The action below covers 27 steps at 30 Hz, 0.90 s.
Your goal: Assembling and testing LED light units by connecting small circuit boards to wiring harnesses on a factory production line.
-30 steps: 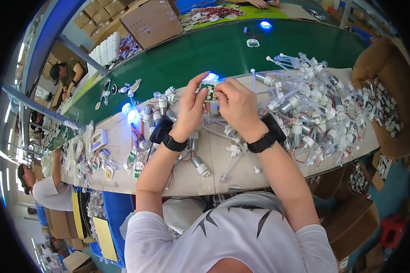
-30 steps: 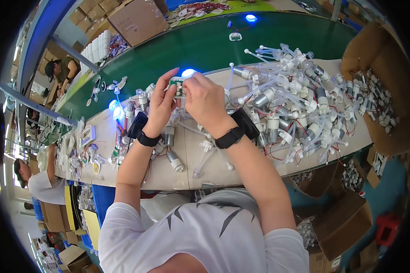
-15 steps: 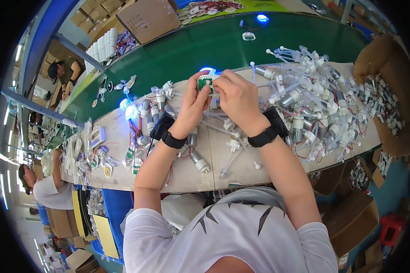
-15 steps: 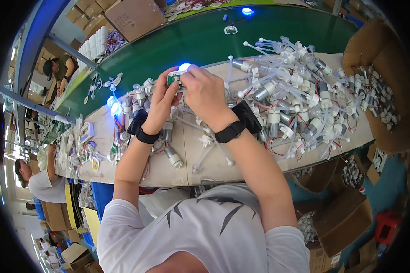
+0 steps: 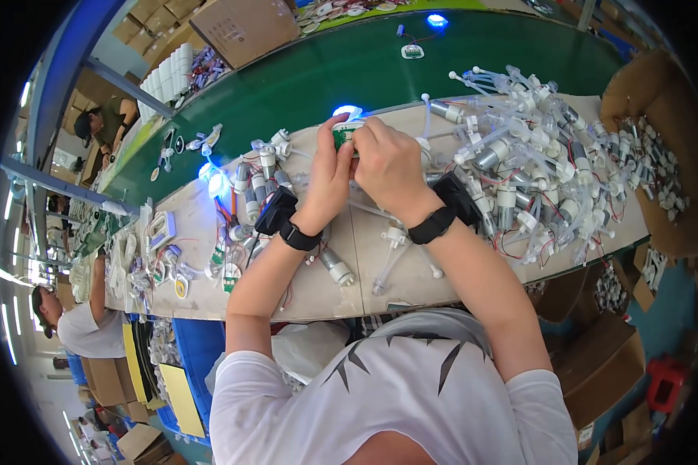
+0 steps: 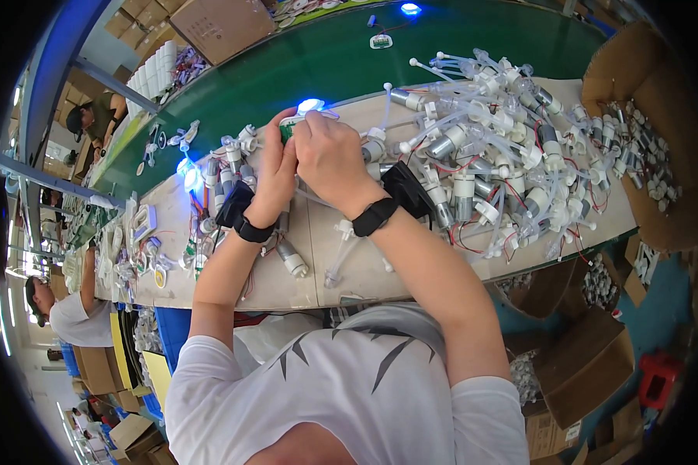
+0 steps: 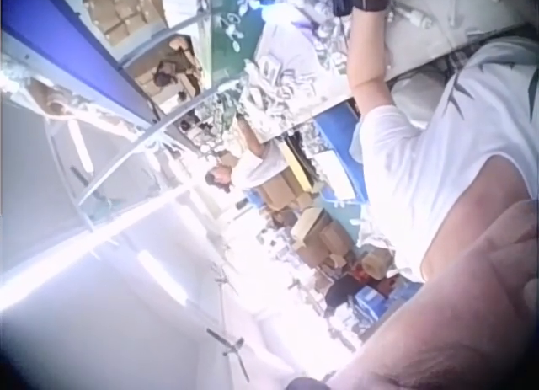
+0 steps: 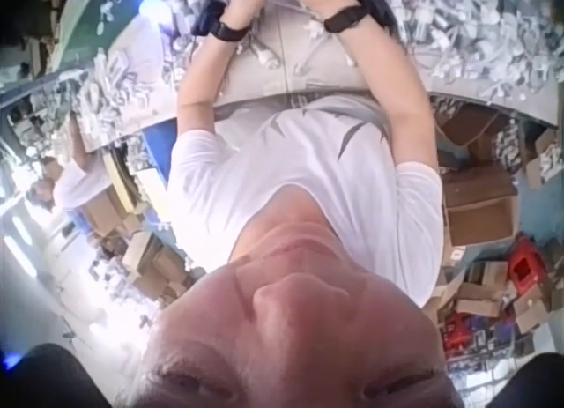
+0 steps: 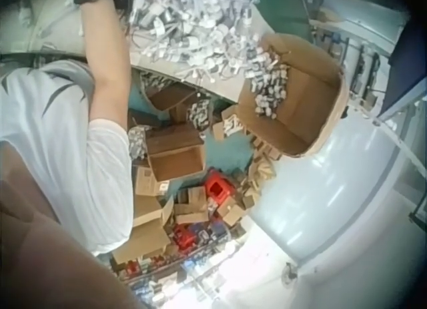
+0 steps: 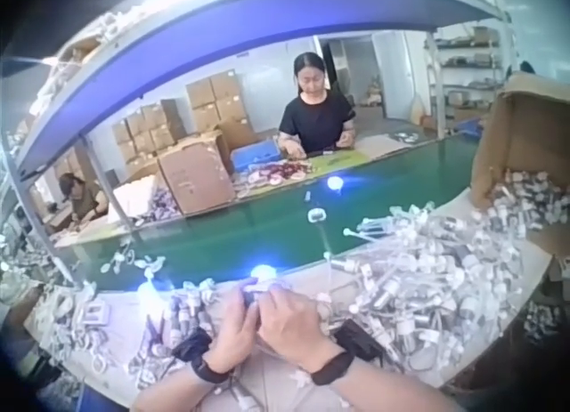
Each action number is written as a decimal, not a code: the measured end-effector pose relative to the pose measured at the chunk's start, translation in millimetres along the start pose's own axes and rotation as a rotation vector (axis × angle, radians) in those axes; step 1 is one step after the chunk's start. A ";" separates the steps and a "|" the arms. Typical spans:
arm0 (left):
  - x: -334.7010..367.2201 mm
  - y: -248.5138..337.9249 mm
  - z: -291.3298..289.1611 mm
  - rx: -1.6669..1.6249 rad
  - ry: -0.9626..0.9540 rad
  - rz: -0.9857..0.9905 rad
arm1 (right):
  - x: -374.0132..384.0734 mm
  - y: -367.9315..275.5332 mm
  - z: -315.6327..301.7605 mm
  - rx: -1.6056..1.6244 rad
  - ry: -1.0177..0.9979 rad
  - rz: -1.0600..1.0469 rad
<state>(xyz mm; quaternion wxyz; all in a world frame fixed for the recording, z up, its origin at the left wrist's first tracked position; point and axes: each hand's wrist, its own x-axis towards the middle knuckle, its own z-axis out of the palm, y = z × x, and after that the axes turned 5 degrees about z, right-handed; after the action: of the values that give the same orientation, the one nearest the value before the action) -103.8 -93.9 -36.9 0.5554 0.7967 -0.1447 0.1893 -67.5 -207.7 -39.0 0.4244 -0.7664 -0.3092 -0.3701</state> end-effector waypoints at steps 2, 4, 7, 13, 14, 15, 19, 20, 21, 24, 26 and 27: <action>-0.7 -2.9 -1.8 -0.046 -0.015 -0.058 | -1.7 1.2 1.2 -0.046 -0.006 -0.009; 3.2 -4.8 -1.7 -0.092 -0.033 -0.115 | 1.3 6.8 -1.3 -0.024 -0.003 0.011; 11.4 -8.2 -8.7 -0.404 0.121 -0.161 | 7.3 5.3 -5.3 0.041 0.009 0.075; 20.1 -6.0 -20.7 -0.509 0.160 -0.272 | 19.9 4.1 -29.5 0.087 -0.065 0.324; 24.9 -2.7 -20.7 -0.526 0.164 -0.305 | 22.5 4.9 -31.7 0.078 -0.072 0.349; 28.8 -2.2 -23.3 -0.528 0.162 -0.303 | 23.7 3.1 -34.3 0.075 -0.071 0.348; 59.9 3.1 -40.5 -0.456 0.227 -0.191 | 30.4 -9.7 -50.9 0.192 -0.071 0.369; 74.1 4.1 -48.3 -0.478 0.224 -0.150 | 32.9 -12.9 -57.7 0.232 -0.059 0.369; 89.3 3.4 -57.1 -0.501 0.221 -0.107 | 35.8 -15.9 -66.6 0.223 -0.053 0.368; 144.6 -14.4 -90.0 -0.402 0.345 0.094 | 46.5 -23.3 -97.6 0.206 -0.052 0.371; 178.3 -37.0 -105.7 -0.278 0.419 0.201 | 49.0 -25.1 -121.3 0.106 -0.021 0.348; 191.2 -48.3 -110.7 -0.213 0.478 0.236 | 47.9 -27.1 -135.4 0.082 -0.015 0.356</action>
<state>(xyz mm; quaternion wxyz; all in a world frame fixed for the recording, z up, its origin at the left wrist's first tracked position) 71.4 22.8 45.9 0.6283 0.6444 -0.1203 0.4189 -104.5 -307.0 61.7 0.5118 -0.7937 -0.1866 -0.2705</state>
